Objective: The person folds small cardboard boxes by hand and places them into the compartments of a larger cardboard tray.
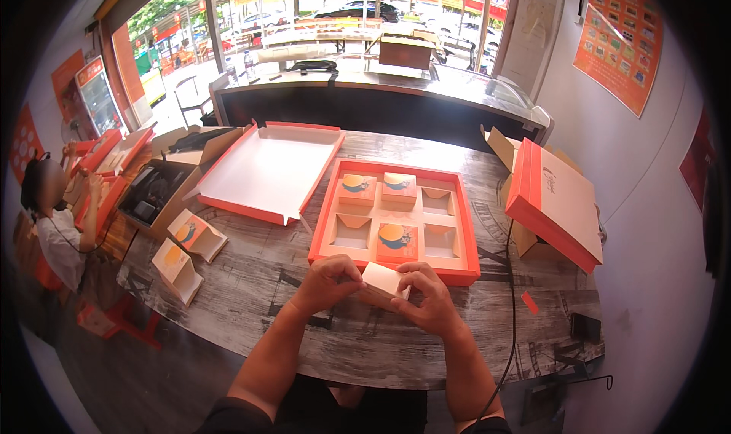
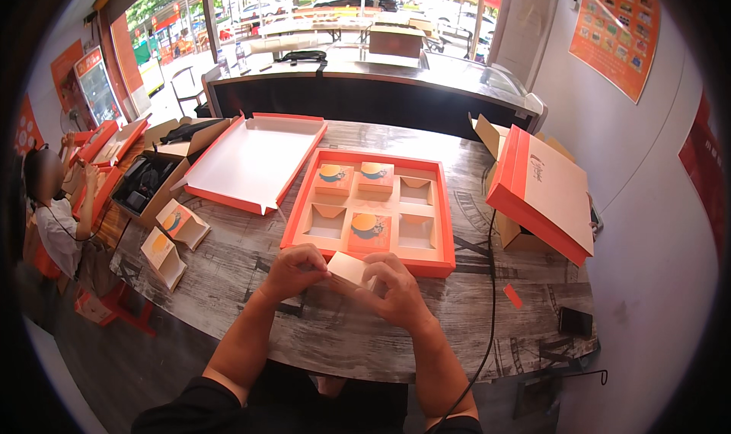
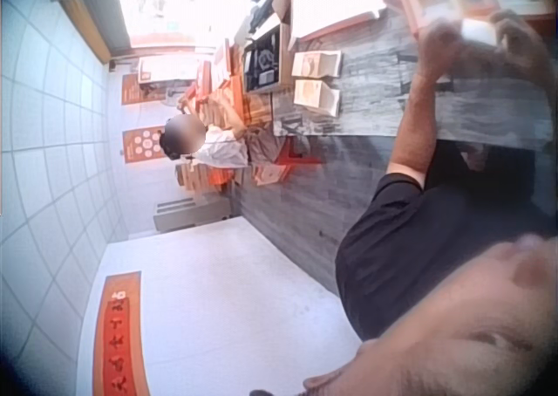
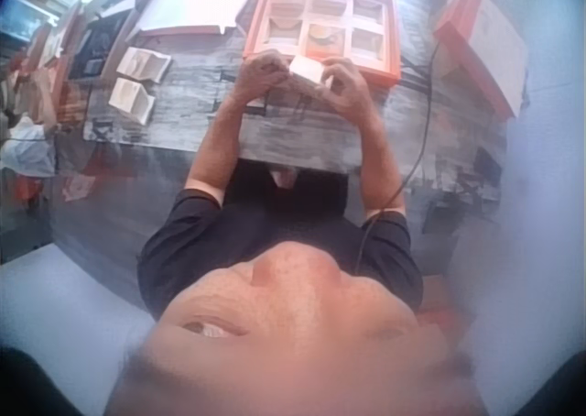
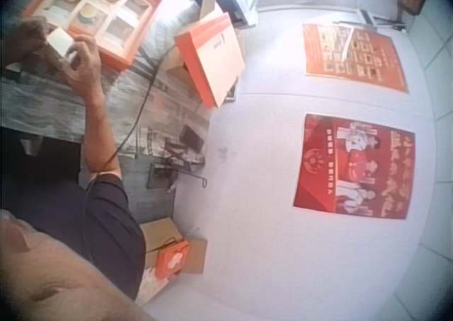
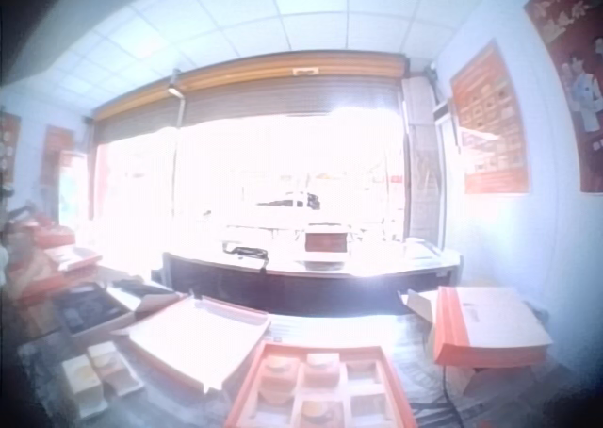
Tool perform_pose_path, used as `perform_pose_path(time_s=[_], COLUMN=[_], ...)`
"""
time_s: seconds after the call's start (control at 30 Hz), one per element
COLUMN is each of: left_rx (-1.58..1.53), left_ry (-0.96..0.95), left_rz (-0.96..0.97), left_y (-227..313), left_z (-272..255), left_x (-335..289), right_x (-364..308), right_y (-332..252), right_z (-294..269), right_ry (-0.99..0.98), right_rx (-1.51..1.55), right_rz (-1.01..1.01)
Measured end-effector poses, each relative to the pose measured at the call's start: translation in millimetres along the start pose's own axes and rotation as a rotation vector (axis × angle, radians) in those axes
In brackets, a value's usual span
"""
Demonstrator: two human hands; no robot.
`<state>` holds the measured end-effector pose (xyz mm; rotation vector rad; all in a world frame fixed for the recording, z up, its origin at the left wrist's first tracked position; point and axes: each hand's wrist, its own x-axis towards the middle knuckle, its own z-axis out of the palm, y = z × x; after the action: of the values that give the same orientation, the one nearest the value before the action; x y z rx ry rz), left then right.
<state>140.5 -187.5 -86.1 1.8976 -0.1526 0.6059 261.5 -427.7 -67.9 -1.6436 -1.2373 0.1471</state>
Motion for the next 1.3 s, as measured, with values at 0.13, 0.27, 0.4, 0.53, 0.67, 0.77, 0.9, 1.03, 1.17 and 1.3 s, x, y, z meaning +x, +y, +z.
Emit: perform_pose_path(time_s=[0.13, 0.27, 0.4, 0.53, 0.67, 0.77, 0.9, 1.03, 1.17, 1.3], left_rx=[0.085, 0.138, 0.213, 0.236, 0.252, 0.266, 0.261, 0.262, 0.259, 0.32], left_ry=[-0.006, 0.005, 0.025, 0.062, 0.051, 0.023, 0.065, 0.109, 0.033, -0.063], left_rz=[0.0, 0.067, 0.108, 0.147, 0.14, 0.139, 0.173, 0.233, 0.227, 0.205], left_y=[3, 8, 8, 7, 10, 13, 14, 15, 15, 34], left_z=[-1, 2, 3, 5, 2, 1, 6, 16, 17, 21], left_x=[0, 2, 1, 1, 1, 1, 2, 0, 1, 3], right_x=[-1, -2, -1, -3, -2, -1, -2, -4, -2, -6], right_y=[2, 4, 5, 5, 1, -3, -4, 4, 8, 5], right_z=[1, 2, 4, 4, 3, 1, 3, 10, 13, 12], right_ry=[0.033, 0.054, 0.064, 0.033, 0.007, 0.004, 0.009, 0.074, 0.115, 0.065], right_rx=[0.006, 0.023, 0.061, 0.1, 0.034, -0.038, -0.012, 0.019, -0.045, -0.013], right_rz=[0.003, 0.024, 0.026, 0.045, -0.001, -0.051, -0.009, 0.059, -0.023, -0.019])
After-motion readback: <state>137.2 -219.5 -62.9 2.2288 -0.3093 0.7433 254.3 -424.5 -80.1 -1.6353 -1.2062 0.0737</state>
